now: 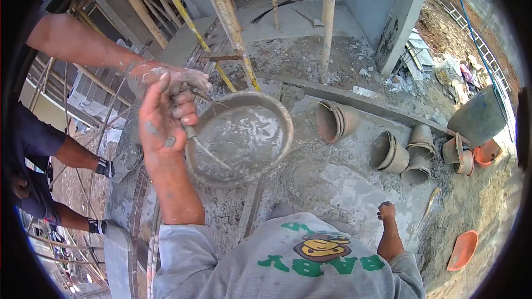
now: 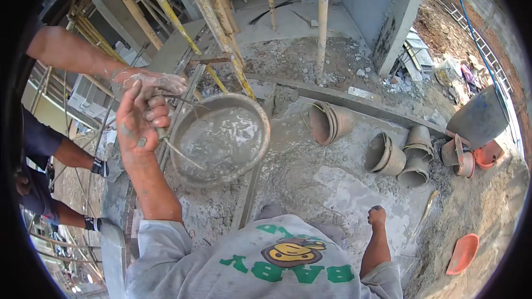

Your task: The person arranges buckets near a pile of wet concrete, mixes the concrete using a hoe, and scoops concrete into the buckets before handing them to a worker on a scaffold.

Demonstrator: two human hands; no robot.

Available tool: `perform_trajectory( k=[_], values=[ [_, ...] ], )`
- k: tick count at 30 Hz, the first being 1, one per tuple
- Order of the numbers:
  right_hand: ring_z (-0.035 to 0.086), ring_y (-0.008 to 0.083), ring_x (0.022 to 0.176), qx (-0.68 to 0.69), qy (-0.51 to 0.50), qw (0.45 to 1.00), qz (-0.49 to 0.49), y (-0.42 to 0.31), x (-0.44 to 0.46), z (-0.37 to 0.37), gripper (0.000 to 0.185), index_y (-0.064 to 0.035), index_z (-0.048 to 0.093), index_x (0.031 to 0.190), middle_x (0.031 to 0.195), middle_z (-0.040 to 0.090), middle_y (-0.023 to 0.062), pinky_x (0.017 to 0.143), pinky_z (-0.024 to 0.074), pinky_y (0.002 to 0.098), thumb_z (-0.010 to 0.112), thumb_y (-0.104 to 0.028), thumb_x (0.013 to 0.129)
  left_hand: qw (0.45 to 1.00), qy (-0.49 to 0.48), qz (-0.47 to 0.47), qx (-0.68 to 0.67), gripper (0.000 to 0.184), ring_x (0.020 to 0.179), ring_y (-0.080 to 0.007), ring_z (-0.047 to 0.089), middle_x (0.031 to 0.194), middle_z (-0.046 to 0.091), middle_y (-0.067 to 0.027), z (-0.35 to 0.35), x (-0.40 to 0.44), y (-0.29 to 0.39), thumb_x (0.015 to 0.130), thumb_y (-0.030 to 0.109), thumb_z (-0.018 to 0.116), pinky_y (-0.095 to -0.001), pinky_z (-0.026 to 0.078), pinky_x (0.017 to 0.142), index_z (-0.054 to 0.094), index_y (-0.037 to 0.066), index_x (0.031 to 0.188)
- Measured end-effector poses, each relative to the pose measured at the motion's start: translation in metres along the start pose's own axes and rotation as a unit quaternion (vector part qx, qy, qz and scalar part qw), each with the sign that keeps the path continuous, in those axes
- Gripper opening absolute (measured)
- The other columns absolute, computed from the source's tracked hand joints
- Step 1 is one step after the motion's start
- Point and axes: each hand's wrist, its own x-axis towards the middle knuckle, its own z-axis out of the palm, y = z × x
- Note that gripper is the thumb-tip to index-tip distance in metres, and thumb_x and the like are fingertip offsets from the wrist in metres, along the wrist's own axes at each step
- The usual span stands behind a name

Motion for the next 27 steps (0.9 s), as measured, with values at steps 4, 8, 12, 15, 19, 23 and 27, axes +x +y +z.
perform_trajectory(
  k=[4, 8, 12, 15, 19, 23, 27],
  values=[
    [0.063, 0.0208, 0.061, -0.1, 0.026, 0.987, -0.126, 0.051, 0.018, -0.005, 0.023, -0.0025, 0.064, 0.094, 0.077, 0.064, 0.0112, 0.052, 0.0516, 0.0333, 0.059, -0.008, 0.072, 0.995, -0.077, 0.038, 0.055, 0.028, 0.056, -0.011, 0.037, 0.074, 0.041, -0.0052, -0.039, 0.023, 0.078, 0.093, 0.03, 0.048, -0.0216, 0.031, 0.045, 0.051, 0.003, 0.098],
    [0.065, 0.0206, 0.063, -0.108, 0.07, 0.99, -0.063, 0.076, -0.005, -0.048, 0.021, -0.0006, 0.064, 0.09, 0.075, 0.064, 0.0127, 0.05, 0.0531, 0.0342, 0.057, -0.01, 0.072, 0.968, 0.023, 0.177, 0.177, 0.026, 0.058, -0.0085, 0.036, 0.083, 0.045, -0.0023, -0.123, 0.061, 0.159, 0.093, 0.023, 0.048, -0.018, 0.028, 0.045, 0.053, 0.007, 0.113],
    [0.065, 0.0242, 0.06, -0.073, 0.05, 0.99, 0.114, 0.123, 0.005, -0.075, 0.019, -0.0002, 0.062, 0.087, 0.074, 0.063, 0.0145, 0.048, 0.0533, 0.0348, 0.05, -0.006, 0.074, 0.893, 0.182, 0.269, 0.311, 0.031, 0.065, -0.0114, 0.042, 0.086, 0.05, -0.0043, -0.159, 0.035, 0.186, 0.093, 0.028, 0.048, -0.0215, 0.032, 0.052, 0.056, 0.006, 0.112],
    [0.065, 0.0247, 0.06, -0.099, 0.019, 0.99, 0.096, 0.122, 0.003, -0.07, 0.021, -0.0002, 0.062, 0.089, 0.076, 0.063, 0.0148, 0.049, 0.0538, 0.0339, 0.05, -0.006, 0.074, 0.795, 0.291, 0.325, 0.421, 0.034, 0.069, -0.0136, 0.046, 0.087, 0.054, -0.0057, -0.159, 0.019, 0.171, 0.092, 0.032, 0.048, -0.0242, 0.035, 0.057, 0.057, 0.005, 0.112],
    [0.066, 0.0225, 0.061, -0.072, 0.023, 0.995, 0.067, 0.142, 0.041, -0.032, 0.025, -0.0016, 0.064, 0.094, 0.076, 0.065, 0.014, 0.051, 0.0542, 0.0354, 0.052, -0.011, 0.074, 0.574, 0.377, 0.444, 0.575, 0.04, 0.076, -0.0165, 0.052, 0.09, 0.059, -0.0077, -0.103, 0.021, 0.125, 0.092, 0.037, 0.048, -0.0277, 0.04, 0.064, 0.06, 0.005, 0.111],
    [0.067, 0.0255, 0.073, -0.134, -0.024, 0.991, -0.01, 0.154, 0.097, 0.038, 0.032, -0.0038, 0.066, 0.095, 0.079, 0.068, 0.0138, 0.067, 0.053, 0.0334, 0.055, -0.022, 0.072, 0.465, 0.302, 0.453, 0.698, 0.045, 0.082, -0.0195, 0.058, 0.092, 0.064, -0.0097, -0.054, 0.079, -0.006, 0.091, 0.043, 0.048, -0.0312, 0.044, 0.071, 0.062, 0.004, 0.11],
    [0.055, 0.0379, 0.106, -0.075, -0.025, 0.997, 0.024, 0.126, 0.177, 0.11, 0.057, -0.0009, 0.054, 0.119, 0.109, 0.06, 0.0249, 0.093, 0.0422, 0.0406, 0.057, -0.035, 0.073, 0.695, -0.047, 0.094, 0.711, 0.039, 0.106, -0.0304, 0.055, 0.114, 0.058, -0.0208, -0.094, 0.123, -0.372, 0.086, 0.02, 0.06, -0.0364, 0.04, 0.092, 0.055, -0.003, 0.117]
  ],
)
